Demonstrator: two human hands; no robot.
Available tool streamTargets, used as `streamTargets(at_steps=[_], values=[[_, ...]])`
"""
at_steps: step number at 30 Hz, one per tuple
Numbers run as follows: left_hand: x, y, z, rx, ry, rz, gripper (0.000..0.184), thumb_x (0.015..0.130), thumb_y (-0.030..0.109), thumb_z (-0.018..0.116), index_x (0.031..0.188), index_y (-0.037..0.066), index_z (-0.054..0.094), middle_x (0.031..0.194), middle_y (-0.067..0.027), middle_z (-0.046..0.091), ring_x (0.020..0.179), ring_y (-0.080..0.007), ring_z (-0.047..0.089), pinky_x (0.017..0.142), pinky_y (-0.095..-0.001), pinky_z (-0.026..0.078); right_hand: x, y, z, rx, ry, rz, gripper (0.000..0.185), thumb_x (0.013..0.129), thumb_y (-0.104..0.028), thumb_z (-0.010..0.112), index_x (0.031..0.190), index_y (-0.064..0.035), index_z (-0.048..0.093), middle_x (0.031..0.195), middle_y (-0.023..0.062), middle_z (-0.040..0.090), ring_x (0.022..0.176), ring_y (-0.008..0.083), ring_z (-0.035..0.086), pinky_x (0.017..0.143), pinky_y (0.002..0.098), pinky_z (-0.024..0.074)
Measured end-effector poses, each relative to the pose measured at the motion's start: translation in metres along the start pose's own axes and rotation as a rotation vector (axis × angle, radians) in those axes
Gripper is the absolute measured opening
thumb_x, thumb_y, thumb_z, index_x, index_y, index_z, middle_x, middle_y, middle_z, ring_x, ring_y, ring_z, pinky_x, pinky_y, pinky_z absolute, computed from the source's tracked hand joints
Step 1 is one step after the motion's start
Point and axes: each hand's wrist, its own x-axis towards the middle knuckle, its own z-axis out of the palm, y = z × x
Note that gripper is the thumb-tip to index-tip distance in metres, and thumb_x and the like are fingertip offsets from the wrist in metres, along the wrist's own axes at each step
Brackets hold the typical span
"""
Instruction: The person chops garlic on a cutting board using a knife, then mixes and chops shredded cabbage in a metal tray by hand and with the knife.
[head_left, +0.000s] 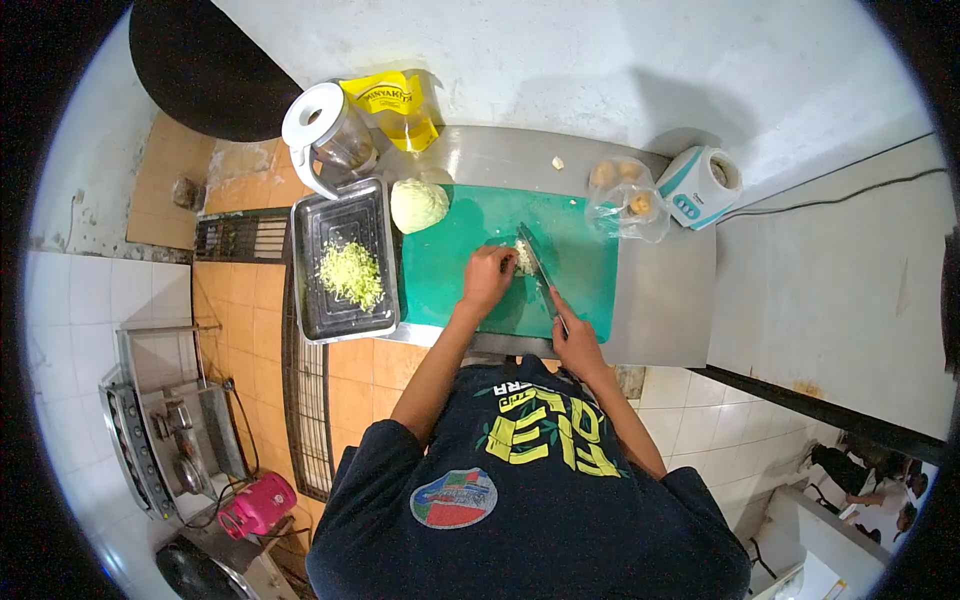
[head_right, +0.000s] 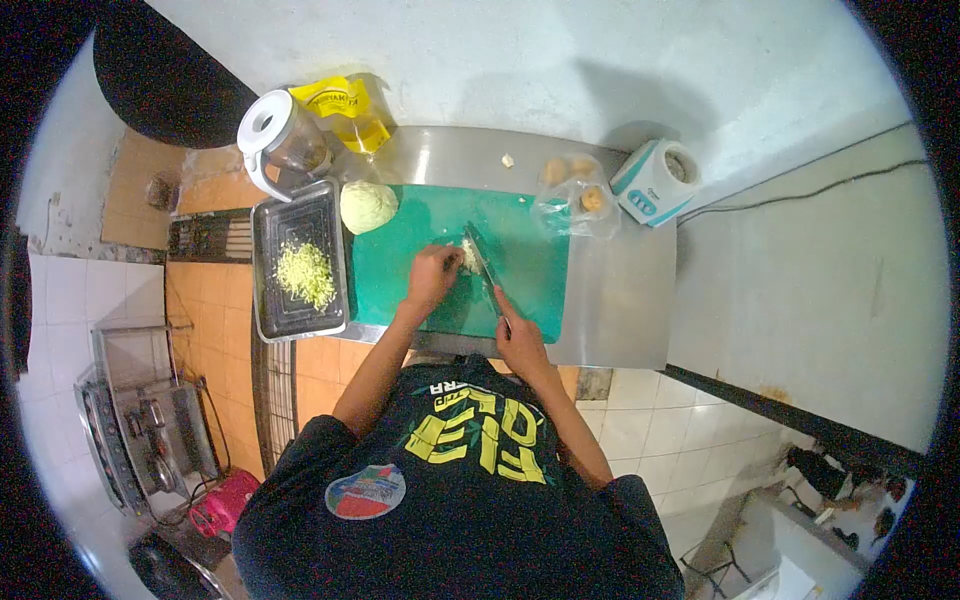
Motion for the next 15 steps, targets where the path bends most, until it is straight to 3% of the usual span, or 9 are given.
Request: streamTargets(at_steps=[2, 5, 15], values=[[0.001, 0.007, -0.002, -0.041, -0.035, -0.115, 0.021, 0.084, 0.011, 0.079, 0.101, 0.003, 0.071, 0.091, -0.0156, 0.071, 0.091, -0.0377, 0.067, 0.082, -0.0467, 0.055, 0.000, 0.000, 0.000, 0.010, 0.018, -0.015, 0.067, 0.097, -0.007, 0.054, 0.161, -0.0201, 0.040, 0.081, 0.0301, 0.065, 0.073, 0.0462, 0.065, 0.072, 0.0528, 0.0507], [0.003, 0.020, -0.012, -0.085, -0.024, -0.035, 0.029, 0.083, 0.013, 0.081, 0.105, 0.001, 0.067, 0.096, -0.0179, 0.070, 0.094, -0.0388, 0.066, 0.082, -0.0464, 0.055, -0.004, -0.007, -0.004, 0.006, 0.034, -0.006, 0.067, 0.097, -0.007, 0.054, 0.161, -0.0205, 0.040, 0.079, 0.0300, 0.064, 0.072, 0.0463, 0.065, 0.071, 0.0539, 0.0505], [0.002, 0.008, -0.001, -0.038, -0.022, 0.083, 0.012, 0.083, 0.003, 0.077, 0.095, 0.002, 0.075, 0.094, -0.0161, 0.071, 0.090, -0.0378, 0.067, 0.080, -0.0462, 0.055, -0.005, 0.007, 0.003, -0.202, -0.066, 0.005, 0.071, 0.097, -0.009, 0.057, 0.163, -0.0236, 0.035, 0.076, 0.0276, 0.067, 0.072, 0.0473, 0.067, 0.069, 0.0587, 0.0520]])
